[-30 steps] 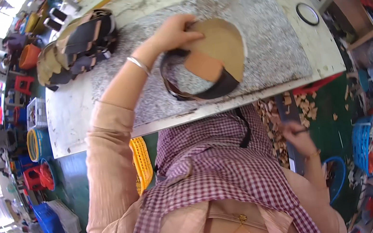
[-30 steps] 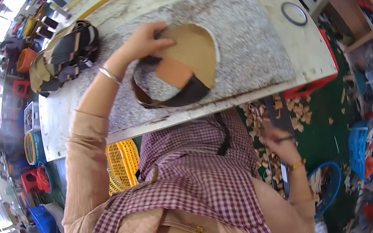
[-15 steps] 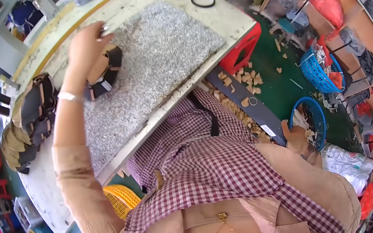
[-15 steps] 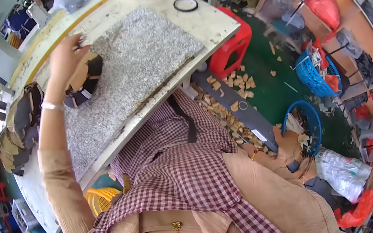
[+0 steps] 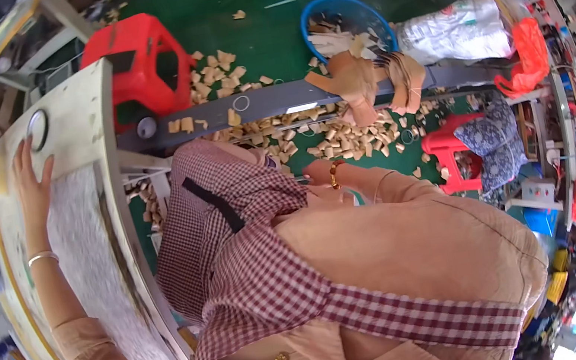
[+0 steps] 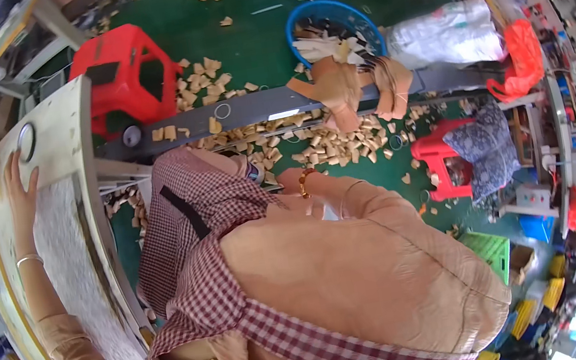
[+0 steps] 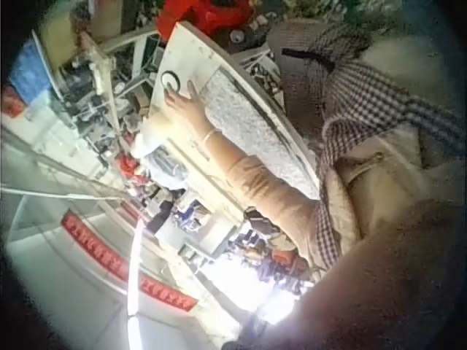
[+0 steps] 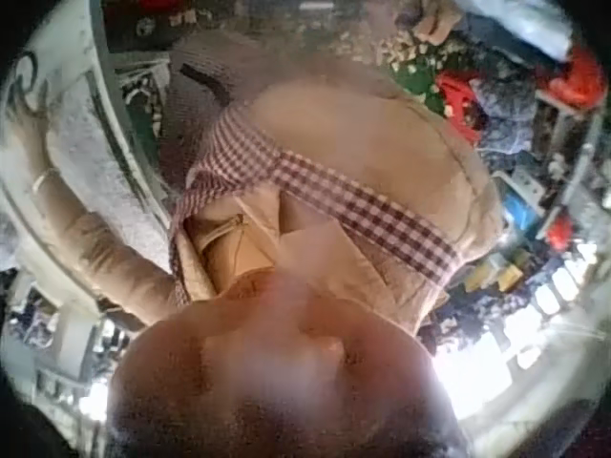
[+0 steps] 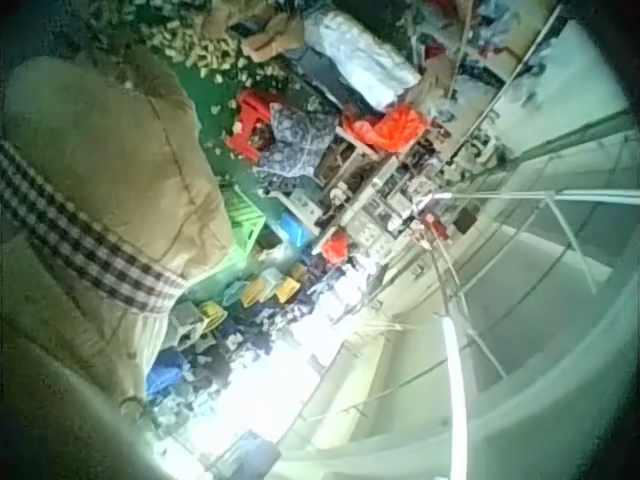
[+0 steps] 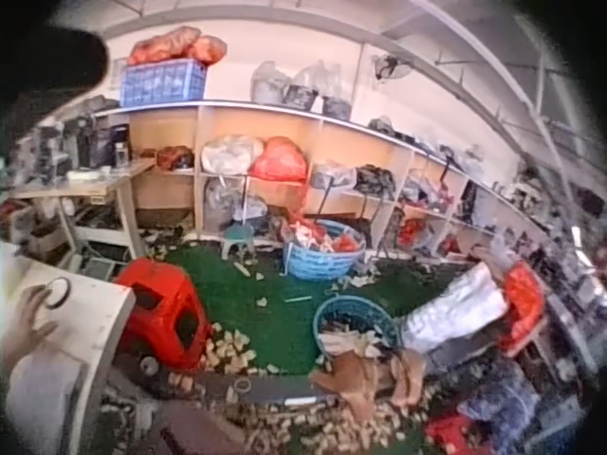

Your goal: Marking footwear components and applying linings or adhesive strips to assemble shoe uppers.

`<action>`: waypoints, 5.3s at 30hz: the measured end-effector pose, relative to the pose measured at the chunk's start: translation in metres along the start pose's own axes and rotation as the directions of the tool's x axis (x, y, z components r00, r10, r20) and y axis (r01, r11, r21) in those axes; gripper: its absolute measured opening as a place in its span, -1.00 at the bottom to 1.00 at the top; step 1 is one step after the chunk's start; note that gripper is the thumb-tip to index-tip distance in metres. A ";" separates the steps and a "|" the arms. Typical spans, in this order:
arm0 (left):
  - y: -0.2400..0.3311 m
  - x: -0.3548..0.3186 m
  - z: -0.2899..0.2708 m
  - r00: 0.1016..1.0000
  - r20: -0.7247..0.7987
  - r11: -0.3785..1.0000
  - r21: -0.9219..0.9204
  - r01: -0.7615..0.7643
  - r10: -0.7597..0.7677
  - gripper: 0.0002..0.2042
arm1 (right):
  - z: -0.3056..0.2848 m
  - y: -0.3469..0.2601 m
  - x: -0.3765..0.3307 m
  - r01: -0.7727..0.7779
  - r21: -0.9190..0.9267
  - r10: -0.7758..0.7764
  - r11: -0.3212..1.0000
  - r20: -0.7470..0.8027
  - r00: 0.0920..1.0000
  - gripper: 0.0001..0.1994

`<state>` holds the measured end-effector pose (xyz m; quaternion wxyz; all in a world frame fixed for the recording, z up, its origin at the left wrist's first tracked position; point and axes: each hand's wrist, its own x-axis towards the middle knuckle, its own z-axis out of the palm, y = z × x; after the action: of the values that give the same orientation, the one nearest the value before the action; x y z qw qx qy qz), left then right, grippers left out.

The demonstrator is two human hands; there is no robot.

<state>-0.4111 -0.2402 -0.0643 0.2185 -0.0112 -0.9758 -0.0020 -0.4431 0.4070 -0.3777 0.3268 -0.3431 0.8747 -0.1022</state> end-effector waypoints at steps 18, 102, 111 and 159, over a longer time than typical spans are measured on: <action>0.081 0.062 0.062 0.961 0.274 0.999 0.002 0.039 -0.038 -0.45 | -0.174 -0.097 -0.039 -0.248 0.486 0.320 0.838 -0.067 0.945 -0.74; 0.776 0.482 0.968 -0.048 0.751 0.741 -0.636 0.215 0.659 -0.21 | -0.141 0.685 0.314 0.518 0.781 0.930 -0.350 0.221 0.294 -0.29; 0.757 0.446 0.947 -0.065 0.713 0.712 -0.684 0.156 0.699 -0.34 | -0.165 0.645 0.351 0.522 0.820 0.969 -0.236 0.239 0.064 -0.37; 0.783 0.497 0.178 -0.727 0.240 0.629 -0.706 0.324 0.644 -0.46 | -0.409 0.018 -0.099 0.993 -0.106 0.874 0.061 0.486 -0.002 -0.41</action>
<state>-0.9182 0.5548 -0.0145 -0.7976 -0.3857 -0.4228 -0.1906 -0.6609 0.4676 -0.0220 0.4348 -0.4842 -0.0133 0.7592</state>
